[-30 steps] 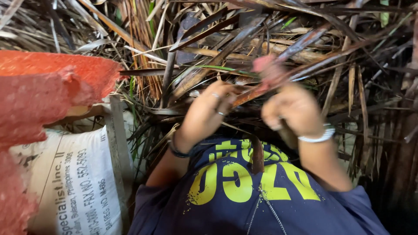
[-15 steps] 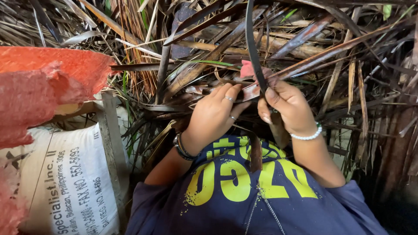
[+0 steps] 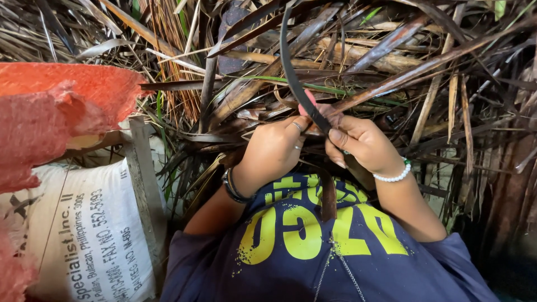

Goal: The person uses a curved blade to strip long, thin fibers or pieces from dried palm-like leaves over a pile of similar organic material.

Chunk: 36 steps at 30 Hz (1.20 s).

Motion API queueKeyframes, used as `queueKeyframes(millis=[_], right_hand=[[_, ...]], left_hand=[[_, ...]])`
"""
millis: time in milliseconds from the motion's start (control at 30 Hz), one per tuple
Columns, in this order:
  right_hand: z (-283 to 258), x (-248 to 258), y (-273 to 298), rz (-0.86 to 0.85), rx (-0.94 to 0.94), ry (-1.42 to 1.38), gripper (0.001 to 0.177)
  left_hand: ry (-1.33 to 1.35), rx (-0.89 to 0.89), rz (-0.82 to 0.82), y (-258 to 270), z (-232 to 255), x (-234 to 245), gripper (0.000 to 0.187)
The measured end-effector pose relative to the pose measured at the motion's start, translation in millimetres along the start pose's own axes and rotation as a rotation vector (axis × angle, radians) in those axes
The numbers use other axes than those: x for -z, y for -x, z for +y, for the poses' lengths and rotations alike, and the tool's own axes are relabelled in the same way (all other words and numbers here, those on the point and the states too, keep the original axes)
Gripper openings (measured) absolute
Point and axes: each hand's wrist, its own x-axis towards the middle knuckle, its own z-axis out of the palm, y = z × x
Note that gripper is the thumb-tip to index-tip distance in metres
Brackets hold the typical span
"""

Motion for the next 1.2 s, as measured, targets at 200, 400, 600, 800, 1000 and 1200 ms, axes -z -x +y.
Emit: queueKeyframes(millis=[200,400,600,800,1000,1200], right_hand=[[-6.7,1.6,8.8,-0.076,-0.008,-0.044,0.028],[-8.6,-10.9,11.7,0.013,-0.008,-0.027,0.023],[-55.9,6.3,-0.8,0.153,-0.002,-0.148,0.019],[0.3,2.2,23.7,-0.117,-0.179,-0.032,0.02],[-16.4,-11.8,17.0,0.038,-0.088,-0.177,0.012],[-29.9,38.0,10.4,0.173,-0.027,-0.304,0.014]], left_hand=[[0.78,0.239,-0.239,-12.1,16.4,32.7,0.015],[1.017,0.38,-0.33,-3.2,9.3,15.7,0.021],[1.288,0.658,-0.398,18.6,1.8,1.7,0.035],[0.945,0.528,-0.295,27.1,-3.8,-1.7,0.029],[0.739,0.42,-0.213,25.6,6.3,13.6,0.027],[0.779,0.43,-0.245,35.9,4.0,31.1,0.026]])
